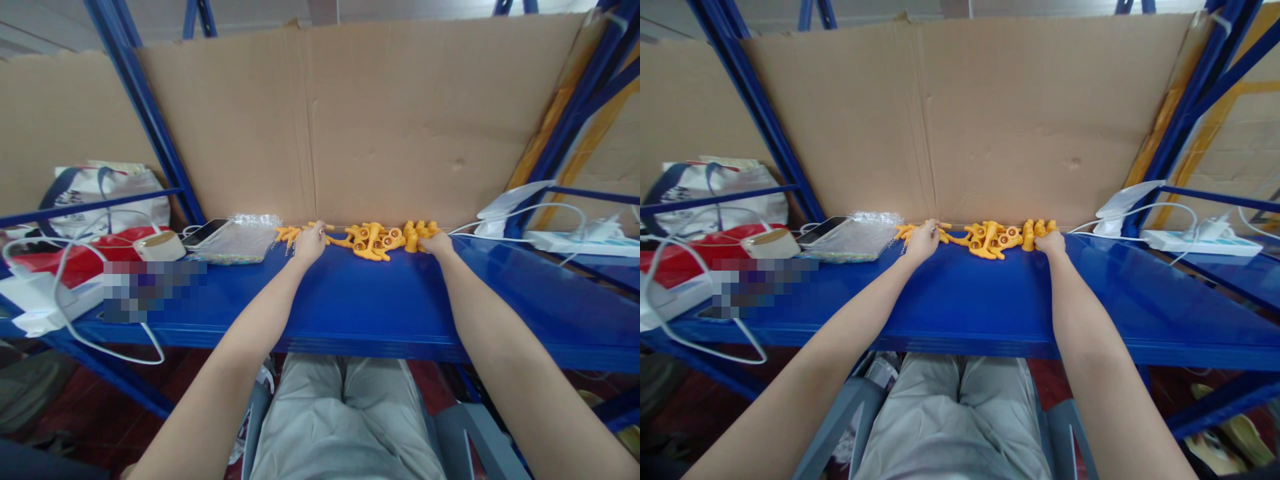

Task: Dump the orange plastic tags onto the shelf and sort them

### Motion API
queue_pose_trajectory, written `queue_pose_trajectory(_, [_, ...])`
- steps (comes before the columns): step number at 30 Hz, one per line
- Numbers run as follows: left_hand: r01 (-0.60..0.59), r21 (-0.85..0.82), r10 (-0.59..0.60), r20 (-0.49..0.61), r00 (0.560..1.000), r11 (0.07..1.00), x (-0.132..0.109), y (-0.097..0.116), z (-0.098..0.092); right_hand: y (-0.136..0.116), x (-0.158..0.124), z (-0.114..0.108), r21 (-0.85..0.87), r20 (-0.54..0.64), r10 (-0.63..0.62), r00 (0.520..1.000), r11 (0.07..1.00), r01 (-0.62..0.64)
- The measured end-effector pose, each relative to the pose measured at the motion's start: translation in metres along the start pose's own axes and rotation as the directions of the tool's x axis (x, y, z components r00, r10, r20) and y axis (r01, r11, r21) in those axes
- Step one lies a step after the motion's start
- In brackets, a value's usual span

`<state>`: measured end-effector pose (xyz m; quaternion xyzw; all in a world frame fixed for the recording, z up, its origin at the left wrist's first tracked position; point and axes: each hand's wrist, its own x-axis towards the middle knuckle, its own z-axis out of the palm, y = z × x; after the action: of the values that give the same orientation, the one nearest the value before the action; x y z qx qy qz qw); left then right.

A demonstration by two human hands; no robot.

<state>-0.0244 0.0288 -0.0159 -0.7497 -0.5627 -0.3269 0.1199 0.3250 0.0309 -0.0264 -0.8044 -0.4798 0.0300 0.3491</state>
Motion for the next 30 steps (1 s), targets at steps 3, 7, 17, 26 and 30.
queue_pose_trajectory(3, [0.035, 0.027, -0.036, 0.055, 0.998, 0.999, -0.001, -0.003, 0.003, -0.010, -0.007, -0.008, -0.038, 0.075, 0.107, 0.991, 0.994, -0.104])
queue_pose_trajectory(7, [0.107, 0.031, -0.111, 0.180, 0.977, 0.994, -0.004, -0.006, 0.006, -0.018, -0.020, -0.017, -0.020, 0.059, 0.095, 0.994, 0.995, -0.094])
queue_pose_trajectory(17, [0.160, 0.170, -0.211, 0.347, 0.914, 0.972, -0.002, -0.012, 0.016, -0.029, -0.031, -0.014, -0.110, -0.214, -0.189, 0.958, 0.979, 0.169])
queue_pose_trajectory(26, [0.158, 0.117, -0.188, 0.322, 0.928, 0.981, -0.002, -0.012, 0.016, -0.068, -0.059, 0.008, -0.271, -0.035, -0.688, 0.725, 0.704, 0.656])
queue_pose_trajectory(30, [0.151, 0.118, -0.182, 0.334, 0.925, 0.981, -0.003, -0.012, 0.016, -0.089, -0.086, 0.021, -0.260, 0.148, -0.784, 0.603, 0.557, 0.788])
